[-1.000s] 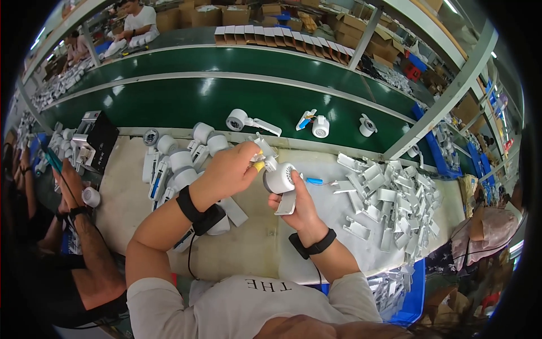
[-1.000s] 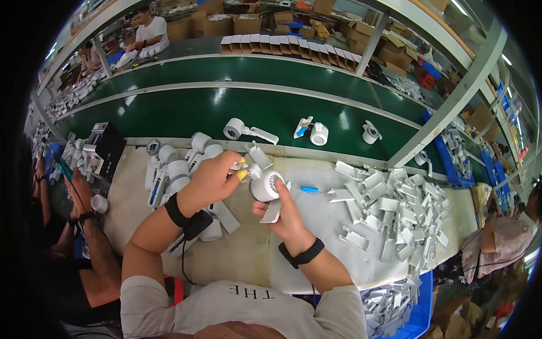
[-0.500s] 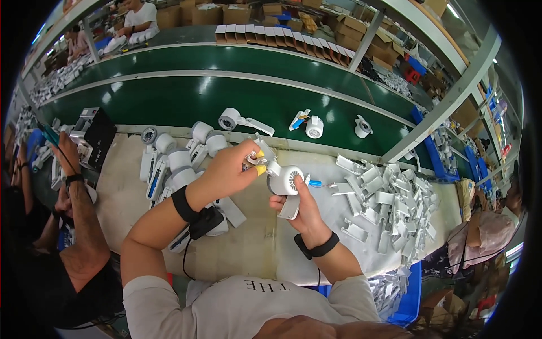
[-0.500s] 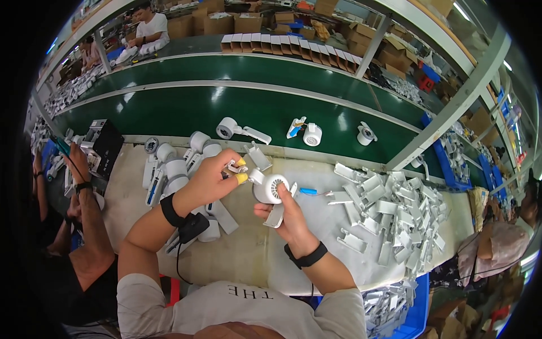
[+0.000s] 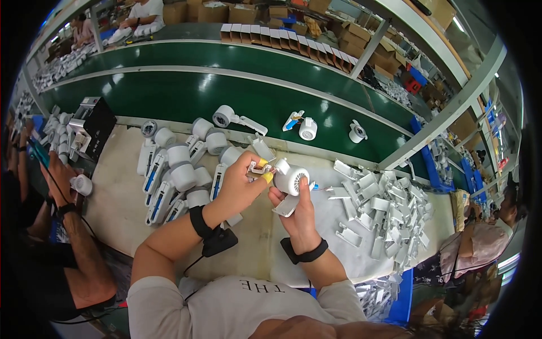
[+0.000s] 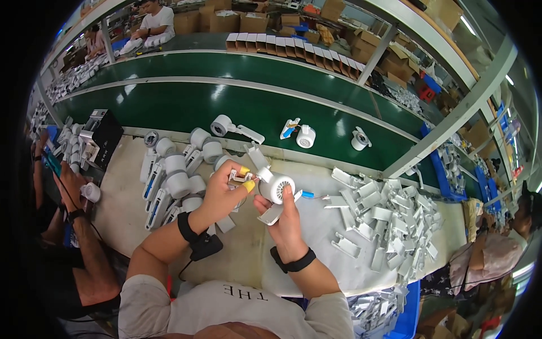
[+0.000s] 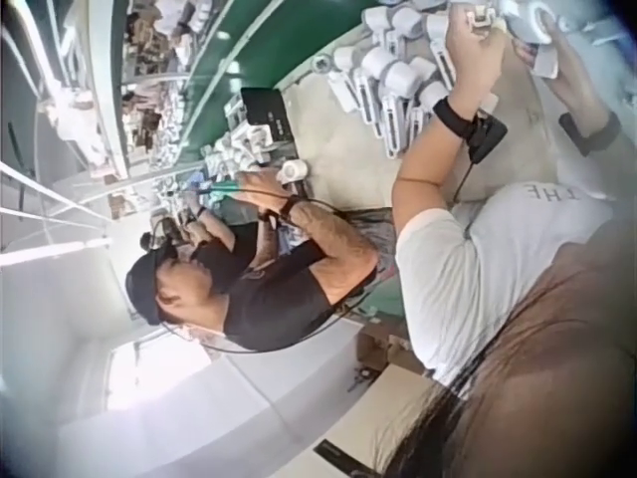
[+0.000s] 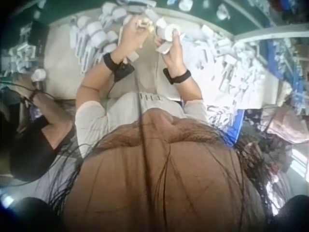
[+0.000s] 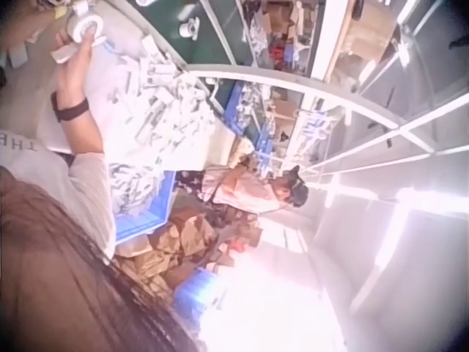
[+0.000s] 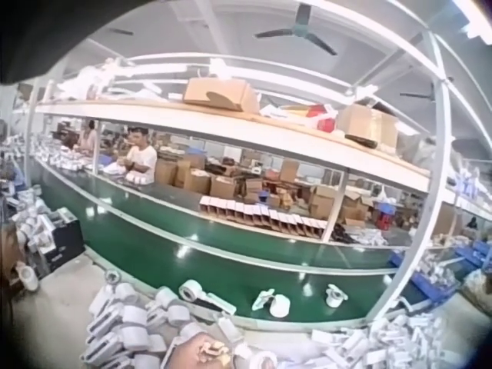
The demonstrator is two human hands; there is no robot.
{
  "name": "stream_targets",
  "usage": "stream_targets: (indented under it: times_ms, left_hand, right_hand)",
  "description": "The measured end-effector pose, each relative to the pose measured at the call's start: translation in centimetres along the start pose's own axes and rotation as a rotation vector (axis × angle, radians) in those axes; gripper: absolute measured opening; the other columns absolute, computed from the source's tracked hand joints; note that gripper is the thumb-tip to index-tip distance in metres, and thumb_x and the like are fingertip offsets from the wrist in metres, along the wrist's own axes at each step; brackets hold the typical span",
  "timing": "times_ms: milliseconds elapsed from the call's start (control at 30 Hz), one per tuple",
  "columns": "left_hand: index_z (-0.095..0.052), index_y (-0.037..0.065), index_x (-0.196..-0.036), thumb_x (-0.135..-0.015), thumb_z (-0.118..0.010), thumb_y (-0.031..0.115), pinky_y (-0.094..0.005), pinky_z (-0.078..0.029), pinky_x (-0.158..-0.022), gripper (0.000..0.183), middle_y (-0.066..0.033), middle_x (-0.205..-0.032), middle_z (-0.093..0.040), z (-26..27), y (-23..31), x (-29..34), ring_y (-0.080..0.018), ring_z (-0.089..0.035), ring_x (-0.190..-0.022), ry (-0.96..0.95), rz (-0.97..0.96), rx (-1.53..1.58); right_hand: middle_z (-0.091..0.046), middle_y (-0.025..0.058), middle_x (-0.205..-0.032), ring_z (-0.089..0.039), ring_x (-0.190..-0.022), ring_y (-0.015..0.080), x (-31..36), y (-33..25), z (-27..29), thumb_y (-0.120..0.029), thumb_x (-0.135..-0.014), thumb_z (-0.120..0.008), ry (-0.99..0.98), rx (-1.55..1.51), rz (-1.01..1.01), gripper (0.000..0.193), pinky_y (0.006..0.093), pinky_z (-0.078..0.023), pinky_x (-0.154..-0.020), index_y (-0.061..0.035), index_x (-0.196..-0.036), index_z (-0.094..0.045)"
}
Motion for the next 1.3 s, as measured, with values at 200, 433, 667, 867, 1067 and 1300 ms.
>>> stream_targets:
  times_ms: [200, 433, 667, 867, 1067, 1300]
  left_hand:
    - [-0.046, 0.002, -0.093, -0.078, -0.058, 0.000, -0.0234, -0.049, -0.067, 0.019, -0.0078, -0.089, -0.061, -0.1, -0.5, -0.2, -0.0131, -0.060, -0.085, 0.022, 0.001, 0.095]
    - [-0.046, 0.004, -0.094, -0.075, -0.062, 0.009, -0.0277, -0.045, -0.055, 0.025, -0.0113, -0.080, -0.061, 0.4, 0.9, 0.0, -0.0185, -0.060, -0.065, 0.013, -0.132, -0.401]
    - [-0.046, 0.003, -0.093, -0.076, -0.060, 0.001, -0.0239, -0.046, -0.062, 0.022, -0.0074, -0.088, -0.063, 2.6, -0.2, -0.5, -0.0086, -0.058, -0.076, 0.075, -0.148, -0.271]
    - [-0.047, 0.003, -0.092, -0.074, -0.060, 0.003, -0.0254, -0.048, -0.061, 0.022, -0.0094, -0.096, -0.064, 3.8, 0.9, -0.1, -0.0141, -0.061, -0.074, 0.038, -0.249, -0.291]
    - [-0.050, 0.005, -0.092, -0.073, -0.062, 0.007, -0.0277, -0.049, -0.057, 0.023, -0.0092, -0.089, -0.065, 4.2, 1.8, 0.3, -0.0191, -0.063, -0.068, -0.053, -0.337, -0.630]
    - [-0.051, 0.006, -0.093, -0.071, -0.063, 0.013, -0.0295, -0.045, -0.053, 0.026, -0.0108, -0.077, -0.062, 4.5, 1.5, -0.7, -0.0215, -0.060, -0.061, -0.021, -0.234, -0.510]
  right_hand:
    - [-0.054, 0.0130, -0.105, -0.058, -0.085, 0.0226, -0.2, -0.5, -0.3, -0.046, -0.087, -0.047, -0.013, 0.003, 0.012, 0.053, 0.0353, -0.051, -0.077, -0.0038, -0.118, -0.042]
    - [-0.053, 0.0126, -0.107, -0.058, -0.087, 0.0238, -0.4, -0.2, -0.2, -0.045, -0.087, -0.048, 0.005, -0.003, -0.039, 0.050, 0.0348, -0.051, -0.078, -0.0055, -0.118, -0.043]
    - [-0.055, 0.0121, -0.103, -0.060, -0.083, 0.0230, -0.7, 0.2, -1.8, -0.048, -0.084, -0.051, 0.033, 0.001, -0.134, 0.053, 0.0328, -0.053, -0.072, -0.0061, -0.116, -0.045]
    - [-0.059, 0.0109, -0.090, -0.063, -0.071, 0.0204, -0.7, 0.8, -1.4, -0.051, -0.083, -0.049, -0.073, 0.117, -0.232, 0.053, 0.0317, -0.055, -0.061, -0.0065, -0.111, -0.048]
    - [-0.058, 0.0118, -0.095, -0.063, -0.074, 0.0213, -0.4, 1.1, -1.3, -0.049, -0.084, -0.049, -0.070, 0.222, -0.152, 0.053, 0.0313, -0.055, -0.062, -0.0054, -0.113, -0.046]
    - [-0.055, 0.0145, -0.103, -0.061, -0.083, 0.0259, 0.4, 0.6, -1.1, -0.043, -0.087, -0.049, -0.101, 0.146, -0.219, 0.051, 0.0337, -0.054, -0.068, -0.0034, -0.118, -0.042]
Point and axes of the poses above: each hand's wrist, its own x-axis away from the middle knuckle, its own z-axis out of the back of the hand, y = z × x, the point moved 3 cm from there along -x, towards the middle knuckle
